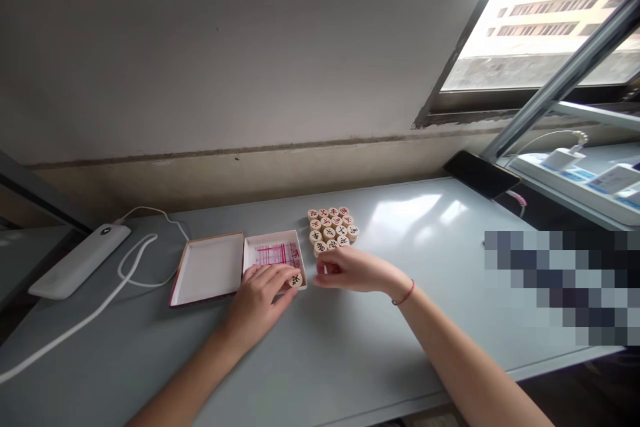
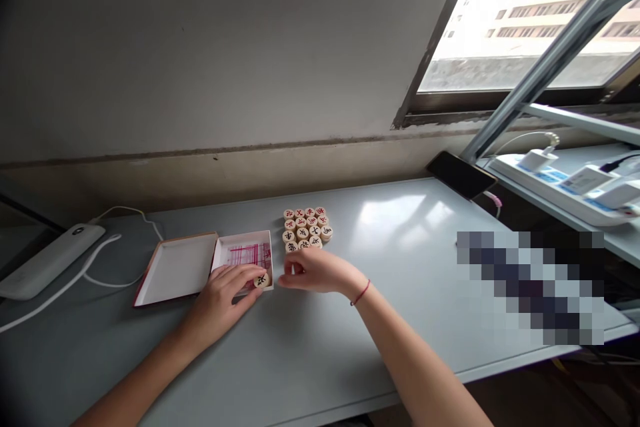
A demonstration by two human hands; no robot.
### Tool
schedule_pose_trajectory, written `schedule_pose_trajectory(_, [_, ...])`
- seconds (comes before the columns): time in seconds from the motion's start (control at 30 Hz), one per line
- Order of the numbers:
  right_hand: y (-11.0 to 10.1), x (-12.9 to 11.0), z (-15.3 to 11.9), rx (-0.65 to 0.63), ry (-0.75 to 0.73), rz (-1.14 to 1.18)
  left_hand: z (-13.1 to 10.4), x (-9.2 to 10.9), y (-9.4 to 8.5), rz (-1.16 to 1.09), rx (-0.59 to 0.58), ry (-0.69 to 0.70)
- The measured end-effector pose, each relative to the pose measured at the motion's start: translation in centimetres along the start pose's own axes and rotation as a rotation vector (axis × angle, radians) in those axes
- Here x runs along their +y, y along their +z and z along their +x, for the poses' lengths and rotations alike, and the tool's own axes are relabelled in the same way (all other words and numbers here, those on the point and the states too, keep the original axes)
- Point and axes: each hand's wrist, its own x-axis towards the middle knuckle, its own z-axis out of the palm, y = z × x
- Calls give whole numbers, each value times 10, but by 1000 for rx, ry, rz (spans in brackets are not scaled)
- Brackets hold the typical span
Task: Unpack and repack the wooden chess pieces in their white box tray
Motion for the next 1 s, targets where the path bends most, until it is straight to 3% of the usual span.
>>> schedule_pose_trajectory(0.17, [17,-14,6,85,-125,83,1,3,-3,2,115,71])
schedule_pose_trajectory(0.33, [15,-12,7,52,-132,223,3,4,-7,-1,180,119])
schedule_pose_trajectory(0.6, [13,-4,10,-60,-124,406,1,2,-6,2,78,147])
schedule_pose_trajectory(0.83, [-28,17,-15,48,-65,420,-2,-4,-4,126,-49,67])
schedule_pose_trajectory(1.0, [-56,44,-36,104,271,321,-4,-4,-2,133,-112,-19])
